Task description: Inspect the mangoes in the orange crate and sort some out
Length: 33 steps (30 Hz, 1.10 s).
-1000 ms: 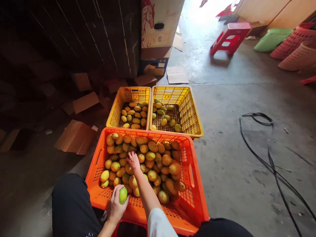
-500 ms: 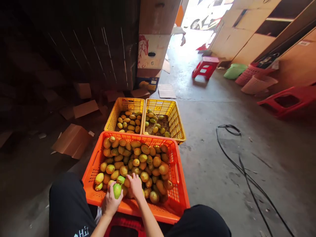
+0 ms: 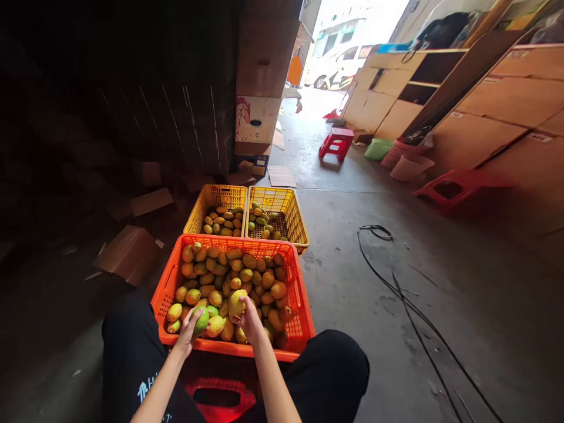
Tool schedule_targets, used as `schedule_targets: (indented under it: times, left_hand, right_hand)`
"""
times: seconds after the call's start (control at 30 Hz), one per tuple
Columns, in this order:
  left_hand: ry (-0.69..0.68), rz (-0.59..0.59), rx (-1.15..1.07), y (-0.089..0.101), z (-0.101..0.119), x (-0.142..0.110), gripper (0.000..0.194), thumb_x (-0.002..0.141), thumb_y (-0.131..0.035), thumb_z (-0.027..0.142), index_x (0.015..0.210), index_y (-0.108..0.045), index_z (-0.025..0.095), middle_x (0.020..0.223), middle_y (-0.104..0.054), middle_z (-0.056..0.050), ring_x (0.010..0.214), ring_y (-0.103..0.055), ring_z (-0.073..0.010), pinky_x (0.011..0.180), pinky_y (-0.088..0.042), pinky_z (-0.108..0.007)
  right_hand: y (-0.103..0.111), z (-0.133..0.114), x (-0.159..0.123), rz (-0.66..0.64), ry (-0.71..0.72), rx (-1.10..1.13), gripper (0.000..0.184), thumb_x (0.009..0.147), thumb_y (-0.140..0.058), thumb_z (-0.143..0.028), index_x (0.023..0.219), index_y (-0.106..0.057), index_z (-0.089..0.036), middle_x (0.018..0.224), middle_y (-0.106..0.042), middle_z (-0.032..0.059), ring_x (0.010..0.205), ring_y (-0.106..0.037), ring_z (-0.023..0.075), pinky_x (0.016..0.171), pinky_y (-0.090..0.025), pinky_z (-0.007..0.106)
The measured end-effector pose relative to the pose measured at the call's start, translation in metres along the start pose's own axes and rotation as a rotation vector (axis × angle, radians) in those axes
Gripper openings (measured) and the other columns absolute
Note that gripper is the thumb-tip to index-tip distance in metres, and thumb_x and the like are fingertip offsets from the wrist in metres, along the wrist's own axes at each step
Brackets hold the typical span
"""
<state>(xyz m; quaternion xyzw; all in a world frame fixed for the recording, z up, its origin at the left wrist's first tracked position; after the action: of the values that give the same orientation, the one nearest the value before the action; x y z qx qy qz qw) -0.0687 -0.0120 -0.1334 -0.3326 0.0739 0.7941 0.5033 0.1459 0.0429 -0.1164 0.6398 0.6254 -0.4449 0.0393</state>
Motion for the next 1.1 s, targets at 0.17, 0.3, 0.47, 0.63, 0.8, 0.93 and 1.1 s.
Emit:
schedule_targets:
  times: [0.17,0.3,0.47,0.63,0.8,0.93,1.1]
  left_hand:
    - [0.138,-0.118,-0.248,-0.015,-0.01,-0.011,0.063,0.059,-0.105,0.024,0.105,-0.062,0.02,0.097,-0.077,-0.007,0.091,-0.081,-0.0273,0.078,-0.069,-0.036]
    - [0.181,-0.075,-0.321,-0.018,-0.022,-0.01,0.057,0.062,-0.101,0.012,0.096,-0.057,0.021,0.088,-0.073,-0.003,0.091,-0.081,-0.0271,0.084,-0.069,-0.039]
    - [0.15,-0.093,-0.32,-0.018,-0.028,-0.002,0.057,0.058,-0.102,0.017,0.098,-0.061,0.02,0.09,-0.071,-0.001,0.083,-0.077,-0.0196,0.084,-0.067,-0.035]
    - [0.143,-0.132,-0.226,-0.018,-0.025,0.0,0.06,0.06,-0.101,0.035,0.109,-0.071,0.02,0.104,-0.072,-0.004,0.092,-0.074,-0.0202,0.081,-0.064,-0.032]
    - [0.154,-0.261,-0.142,-0.034,-0.019,-0.005,0.052,0.072,-0.094,0.035,0.117,-0.074,0.018,0.126,-0.071,-0.011,0.114,-0.072,-0.0278,0.094,-0.064,-0.038]
    - [0.223,-0.26,-0.185,-0.037,-0.022,-0.006,0.054,0.082,-0.085,0.034,0.131,-0.069,0.019,0.128,-0.073,-0.012,0.11,-0.076,-0.0272,0.091,-0.065,-0.038]
    - [0.359,-0.192,-0.275,-0.036,-0.028,-0.009,0.061,0.093,-0.071,0.048,0.144,-0.058,0.018,0.109,-0.079,-0.014,0.097,-0.081,-0.031,0.078,-0.068,-0.043]
  right_hand:
    - [0.014,-0.006,-0.04,-0.046,-0.008,0.09,0.054,0.066,-0.086,-0.052,0.108,-0.065,-0.025,0.106,-0.079,0.0083,0.095,-0.076,0.0286,0.072,-0.056,0.034]
    - [0.041,0.006,-0.047,0.074,0.032,-0.011,0.062,0.059,-0.094,-0.051,0.106,-0.062,-0.028,0.094,-0.078,0.0033,0.079,-0.073,0.0227,0.061,-0.048,0.027]
    - [0.049,0.02,-0.029,0.179,0.042,0.009,0.064,0.054,-0.095,-0.054,0.099,-0.059,-0.026,0.089,-0.075,0.0006,0.073,-0.07,0.0188,0.059,-0.049,0.025]
    - [0.038,0.03,-0.017,0.145,0.056,0.025,0.057,0.054,-0.093,-0.05,0.093,-0.058,-0.028,0.087,-0.071,-0.0009,0.079,-0.072,0.0213,0.06,-0.052,0.027]
    - [0.025,0.034,-0.02,0.062,0.067,0.024,0.053,0.057,-0.092,-0.05,0.094,-0.061,-0.028,0.094,-0.073,0.0036,0.083,-0.071,0.0232,0.066,-0.057,0.031]
    - [0.018,0.033,-0.02,0.01,0.078,0.029,0.054,0.059,-0.091,-0.055,0.097,-0.062,-0.029,0.098,-0.074,0.0049,0.086,-0.072,0.0248,0.068,-0.058,0.033]
    - [0.021,0.027,-0.017,0.038,0.127,0.05,0.063,0.053,-0.09,-0.063,0.094,-0.058,-0.028,0.094,-0.074,0.0052,0.092,-0.074,0.0284,0.067,-0.059,0.033]
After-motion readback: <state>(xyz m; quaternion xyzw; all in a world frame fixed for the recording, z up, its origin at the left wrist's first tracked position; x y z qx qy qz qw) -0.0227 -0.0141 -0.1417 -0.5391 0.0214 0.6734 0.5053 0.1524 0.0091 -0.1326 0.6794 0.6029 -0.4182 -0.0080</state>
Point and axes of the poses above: each hand's wrist, its own x-axis towards the middle knuckle, its own y-axis out of the back of the hand, z = x × y, the point moved 10 cm from there along x, towards the middle knuckle
